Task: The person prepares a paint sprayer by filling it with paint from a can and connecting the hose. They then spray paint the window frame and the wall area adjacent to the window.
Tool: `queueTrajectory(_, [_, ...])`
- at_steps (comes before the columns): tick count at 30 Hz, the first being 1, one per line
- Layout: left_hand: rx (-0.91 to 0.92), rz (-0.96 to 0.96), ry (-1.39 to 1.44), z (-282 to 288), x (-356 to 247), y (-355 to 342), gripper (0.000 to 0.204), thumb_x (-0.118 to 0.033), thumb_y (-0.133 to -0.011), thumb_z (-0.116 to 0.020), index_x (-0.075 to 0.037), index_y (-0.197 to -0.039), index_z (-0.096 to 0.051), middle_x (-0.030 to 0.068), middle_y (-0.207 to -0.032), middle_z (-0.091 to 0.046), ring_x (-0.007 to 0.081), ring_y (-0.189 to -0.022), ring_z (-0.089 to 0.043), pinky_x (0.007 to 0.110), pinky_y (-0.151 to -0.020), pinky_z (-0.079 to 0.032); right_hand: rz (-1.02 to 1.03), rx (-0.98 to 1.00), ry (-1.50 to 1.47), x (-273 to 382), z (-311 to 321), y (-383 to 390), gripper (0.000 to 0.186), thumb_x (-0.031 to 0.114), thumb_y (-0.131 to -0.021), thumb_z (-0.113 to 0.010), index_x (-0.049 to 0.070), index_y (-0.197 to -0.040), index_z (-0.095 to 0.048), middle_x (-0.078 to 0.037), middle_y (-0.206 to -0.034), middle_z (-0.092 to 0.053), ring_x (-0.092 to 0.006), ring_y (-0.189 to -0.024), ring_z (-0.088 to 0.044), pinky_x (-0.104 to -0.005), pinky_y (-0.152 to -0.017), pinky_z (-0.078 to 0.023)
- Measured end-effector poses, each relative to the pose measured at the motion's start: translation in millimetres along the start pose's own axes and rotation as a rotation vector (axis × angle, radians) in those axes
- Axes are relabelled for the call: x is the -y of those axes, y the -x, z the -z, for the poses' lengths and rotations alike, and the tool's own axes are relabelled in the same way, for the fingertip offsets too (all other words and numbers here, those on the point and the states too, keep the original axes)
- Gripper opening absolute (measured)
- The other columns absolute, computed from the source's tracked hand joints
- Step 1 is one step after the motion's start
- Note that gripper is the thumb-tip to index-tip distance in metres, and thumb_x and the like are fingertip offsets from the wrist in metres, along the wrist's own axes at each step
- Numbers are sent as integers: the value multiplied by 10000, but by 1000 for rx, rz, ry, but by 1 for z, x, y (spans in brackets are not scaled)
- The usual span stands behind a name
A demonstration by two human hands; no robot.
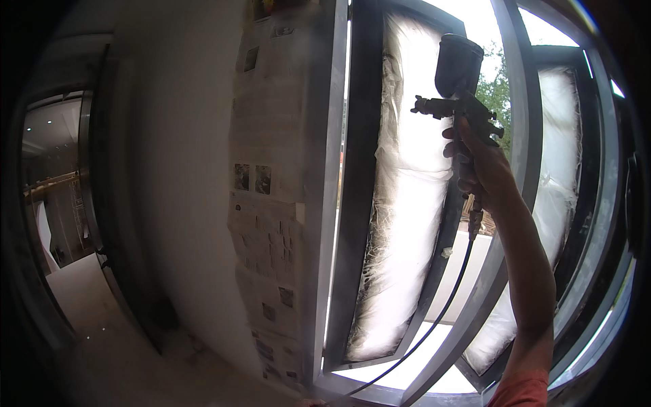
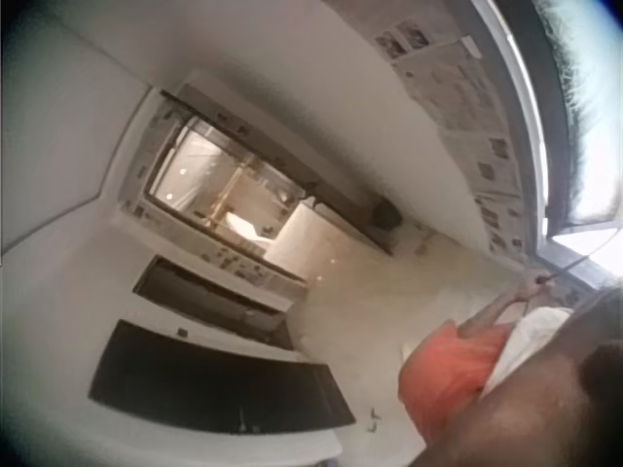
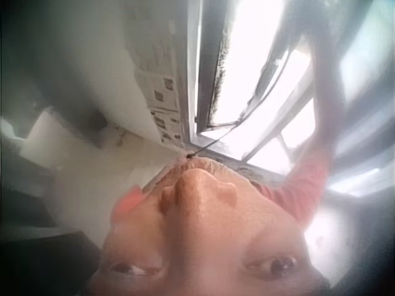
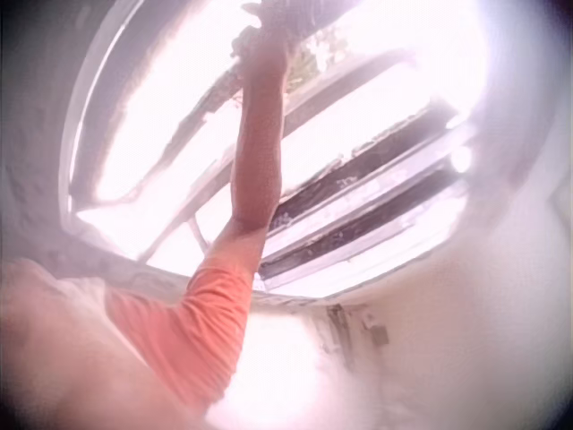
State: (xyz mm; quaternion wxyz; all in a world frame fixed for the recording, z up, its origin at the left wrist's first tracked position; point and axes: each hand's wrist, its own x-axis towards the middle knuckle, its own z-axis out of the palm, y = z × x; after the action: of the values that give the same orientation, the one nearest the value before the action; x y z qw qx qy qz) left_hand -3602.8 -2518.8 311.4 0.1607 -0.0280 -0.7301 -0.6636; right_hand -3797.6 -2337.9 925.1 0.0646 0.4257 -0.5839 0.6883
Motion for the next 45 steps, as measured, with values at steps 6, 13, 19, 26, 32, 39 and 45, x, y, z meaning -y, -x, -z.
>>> queueTrajectory(6, [127, -231, -151, 12, -174, -84, 344, -312, -1019, -505, -40, -1172, -651, 84, -1196, -642, 175, -1156, -563, 343, -1000, -424, 117, 86, 72, 35, -21, -30, 468, 523, -960, -545, 72, -1066, -611, 34, -786, -587, -11, -423, -282, -206, -396, -243])
queueTrajectory(13, [-69, -699, 213, -31, -447, -256, 491, -403, -1037, -435, 23, -1223, -593, 149, -1132, -658, 200, -1112, -591, 334, -997, -430, 134, 173, 77, 55, -52, -28, 511, 549, -933, -573, 61, -1080, -605, 13, -828, -593, -15, -458, -310, -195, -421, -288])
queueTrajectory(19, [365, -498, 229, -70, -448, -232, 555, -439, -1006, -492, -31, -1372, -414, 90, -1047, -640, 173, -1034, -610, 339, -936, -465, 284, 131, 117, 93, -54, -63, 524, 570, -902, -601, 74, -1070, -600, 8, -866, -596, -21, -491, -340, -203, -439, -320])
queueTrajectory(26, [358, -28, 44, -52, -263, -105, 318, -241, -992, -562, -15, -1215, -581, -1, -722, -571, 80, -706, -561, 245, -706, -472, 457, 250, 260, 176, -45, -128, 470, 562, -905, -597, 96, -962, -621, 18, -800, -604, -34, -481, -345, -217, -441, -331])
queueTrajectory(32, [-110, -238, -77, 7, -109, -22, 123, -112, -912, -653, -65, -1025, -647, -88, -671, -446, 39, -576, -392, 218, -507, -327, 768, 285, 460, 203, -82, -147, 522, 616, -871, -613, 100, -950, -600, 17, -717, -522, -38, -482, -368, -230, -432, -302])
queueTrajectory(39, [-43, -94, 382, 45, -167, 26, 192, -166, -905, -709, -34, -1019, -630, -95, -698, -450, 28, -613, -393, 217, -524, -333, 605, 18, 590, 238, -81, -200, 440, 494, -942, -573, 60, -919, -644, -71, -712, -596, -173, -562, -571, -335, -475, -489])
queueTrajectory(45, [40, -80, 516, 70, -187, 20, 230, -193, -910, -700, -37, -1069, -640, -74, -731, -523, 41, -641, -460, 228, -568, -404, 608, -33, 633, 235, -113, -218, 421, 462, -944, -577, 47, -982, -638, -113, -840, -605, -194, -704, -587, -364, -555, -507])
